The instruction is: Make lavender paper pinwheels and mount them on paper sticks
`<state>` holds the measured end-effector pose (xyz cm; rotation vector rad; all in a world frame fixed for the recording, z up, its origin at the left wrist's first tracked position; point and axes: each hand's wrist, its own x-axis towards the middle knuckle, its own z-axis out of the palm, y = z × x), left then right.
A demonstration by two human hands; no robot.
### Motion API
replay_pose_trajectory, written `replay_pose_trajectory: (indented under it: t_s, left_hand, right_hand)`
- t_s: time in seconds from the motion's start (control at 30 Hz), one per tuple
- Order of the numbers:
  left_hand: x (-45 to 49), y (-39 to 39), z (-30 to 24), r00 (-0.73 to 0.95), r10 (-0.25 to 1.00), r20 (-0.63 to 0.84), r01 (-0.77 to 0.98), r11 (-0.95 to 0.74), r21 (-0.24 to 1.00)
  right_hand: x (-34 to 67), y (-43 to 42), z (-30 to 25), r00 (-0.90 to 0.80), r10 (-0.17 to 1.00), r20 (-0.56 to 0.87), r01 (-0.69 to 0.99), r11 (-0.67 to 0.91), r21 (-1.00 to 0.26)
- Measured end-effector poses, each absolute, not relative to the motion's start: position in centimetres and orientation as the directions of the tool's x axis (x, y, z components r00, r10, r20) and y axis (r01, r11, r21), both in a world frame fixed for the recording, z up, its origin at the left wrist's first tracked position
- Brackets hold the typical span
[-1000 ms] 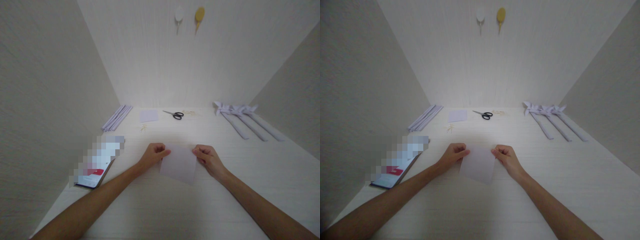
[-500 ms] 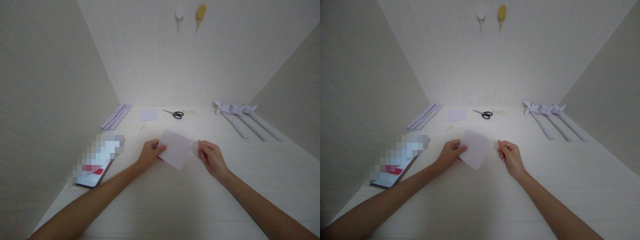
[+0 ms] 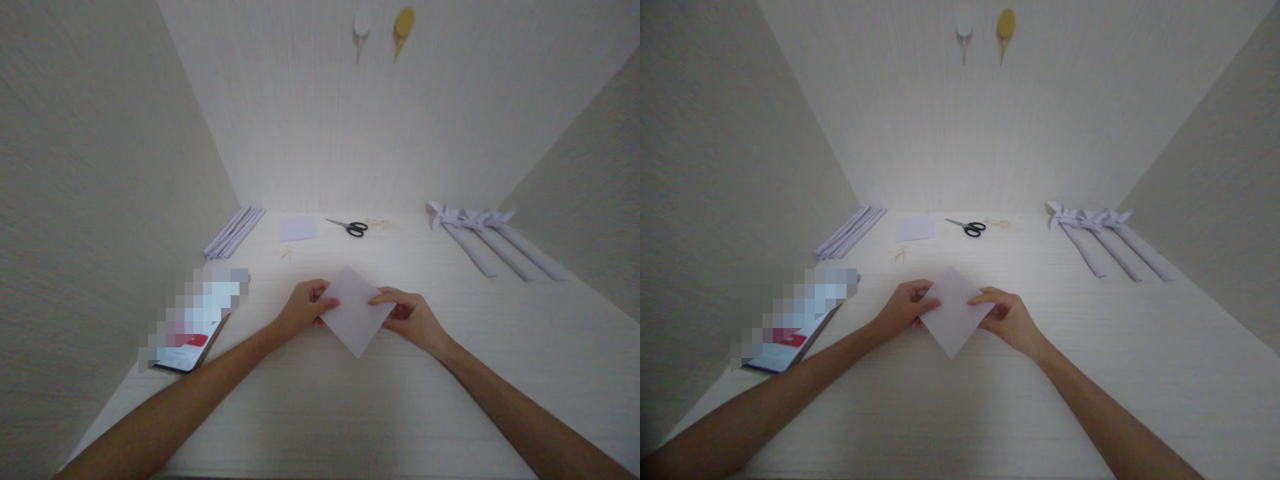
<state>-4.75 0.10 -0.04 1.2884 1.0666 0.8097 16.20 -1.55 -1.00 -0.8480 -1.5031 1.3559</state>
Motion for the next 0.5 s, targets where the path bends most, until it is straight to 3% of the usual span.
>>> replay_pose_trajectory:
  t_s: [0.13, 0.3, 0.5]
  left_hand:
    - [-4.65, -0.02, 0.09, 0.290, 0.954, -0.081, 0.027, 0.077, 0.997]
    - [-4.53, -0.13, 0.06, 0.250, 0.968, 0.003, -0.093, 0.020, 0.995]
    - [-4.76, -0.11, -0.04, 0.314, 0.941, 0.125, -0.217, -0.057, 0.974]
  right_hand:
    - [16.32, -1.54, -0.82, -0.297, 0.946, 0.128, -0.065, 0.114, -0.991]
    - [16.30, -1.69, -0.14, -0.117, 0.984, 0.132, 0.055, 0.139, -0.989]
    - [16.13, -1.87, -0.11, -0.049, 0.990, 0.129, 0.051, 0.132, -0.990]
